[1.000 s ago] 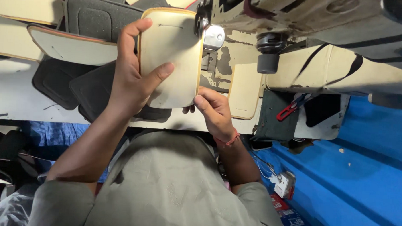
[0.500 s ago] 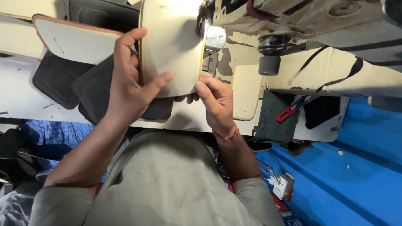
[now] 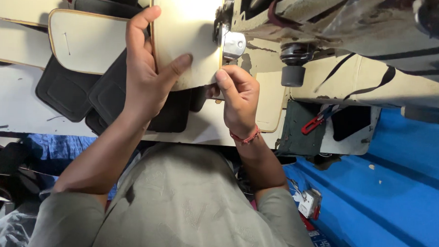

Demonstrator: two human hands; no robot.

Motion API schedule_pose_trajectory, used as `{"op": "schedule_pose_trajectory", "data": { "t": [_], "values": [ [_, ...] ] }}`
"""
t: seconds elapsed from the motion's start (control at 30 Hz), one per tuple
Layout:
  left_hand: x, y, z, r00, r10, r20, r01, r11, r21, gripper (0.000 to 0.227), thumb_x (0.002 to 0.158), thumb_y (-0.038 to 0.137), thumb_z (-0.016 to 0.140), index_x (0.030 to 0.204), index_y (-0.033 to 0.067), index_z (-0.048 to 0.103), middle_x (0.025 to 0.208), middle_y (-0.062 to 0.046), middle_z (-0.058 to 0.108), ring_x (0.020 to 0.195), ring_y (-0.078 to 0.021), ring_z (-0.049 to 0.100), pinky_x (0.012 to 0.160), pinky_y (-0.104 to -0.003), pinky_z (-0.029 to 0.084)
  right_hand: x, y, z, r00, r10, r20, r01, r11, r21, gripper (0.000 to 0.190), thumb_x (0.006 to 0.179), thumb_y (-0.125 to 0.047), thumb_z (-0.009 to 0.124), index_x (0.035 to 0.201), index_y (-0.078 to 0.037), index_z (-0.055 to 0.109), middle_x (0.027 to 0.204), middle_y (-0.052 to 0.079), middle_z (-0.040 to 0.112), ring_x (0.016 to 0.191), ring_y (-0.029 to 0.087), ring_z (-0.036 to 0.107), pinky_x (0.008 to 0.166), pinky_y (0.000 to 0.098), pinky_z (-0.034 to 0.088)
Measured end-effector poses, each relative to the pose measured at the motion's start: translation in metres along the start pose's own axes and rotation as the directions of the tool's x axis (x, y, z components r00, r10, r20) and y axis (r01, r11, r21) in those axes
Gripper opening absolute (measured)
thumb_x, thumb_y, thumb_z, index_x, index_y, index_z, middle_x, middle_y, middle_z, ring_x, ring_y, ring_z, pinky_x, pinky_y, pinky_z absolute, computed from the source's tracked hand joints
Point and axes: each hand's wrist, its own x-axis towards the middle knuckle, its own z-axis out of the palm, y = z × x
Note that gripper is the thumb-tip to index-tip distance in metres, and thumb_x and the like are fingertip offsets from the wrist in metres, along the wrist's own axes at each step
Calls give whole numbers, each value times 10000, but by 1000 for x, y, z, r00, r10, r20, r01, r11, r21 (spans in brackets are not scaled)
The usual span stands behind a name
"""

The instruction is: The person sews the edges of beige and black car mats using a sewing machine. They repeatedly align the mats under the needle, guide them through the machine, and then remove them to place them aside.

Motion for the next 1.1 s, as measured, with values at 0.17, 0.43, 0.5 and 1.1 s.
{"op": "schedule_pose_trajectory", "data": {
  "t": [0.17, 0.43, 0.5, 1.1],
  "values": [
    [11, -3, 2, 999, -28, -32, 26, 998, -60, 790, 1064, 153, 801, 1560, 71, 191, 1415, -230, 602, 1265, -213, 599, 1137, -352, 518, -6, -24, 1, 1000, 0, -4, 0, 1000, -30, 176, 1056, -117, 626, 1132, 36, 670, 921, 58, 699, 800, 93, 637, 756, 246, 536],
    [33, 0, 5, 995, 86, -49, -84, 996, 43, 723, 1029, 129, 771, 1511, 97, 233, 1372, -204, 580, 1296, -197, 578, 1164, -353, 467, -40, -70, -108, 382, -924, 11, 282, 106, -954, 192, 1094, -162, 581, 1153, 19, 608, 1166, 145, 566, 1099, 244, 562, 945, 398, 473],
    [34, -4, 5, 995, 93, -43, -93, 996, 19, 713, 1043, 102, 758, 1517, 97, 226, 1383, -208, 559, 1305, -200, 570, 1153, -355, 457, -43, -90, -153, 327, -945, 19, 116, 20, -993, 234, 1114, -185, 573, 1249, 6, 580, 1277, 154, 542, 1208, 262, 529, 1050, 422, 449],
    [46, 8, 11, 997, 53, -53, -62, 984, -168, 836, 989, 39, 711, 1539, 115, 87, 1399, -213, 545, 1302, -222, 589, 1138, -372, 507, -43, -58, -231, 278, -958, -76, 98, 107, -989, 351, 1169, -267, 438, 1407, -15, 492, 1522, 166, 409, 1451, 307, 406, 1187, 443, 400]
  ]
}}
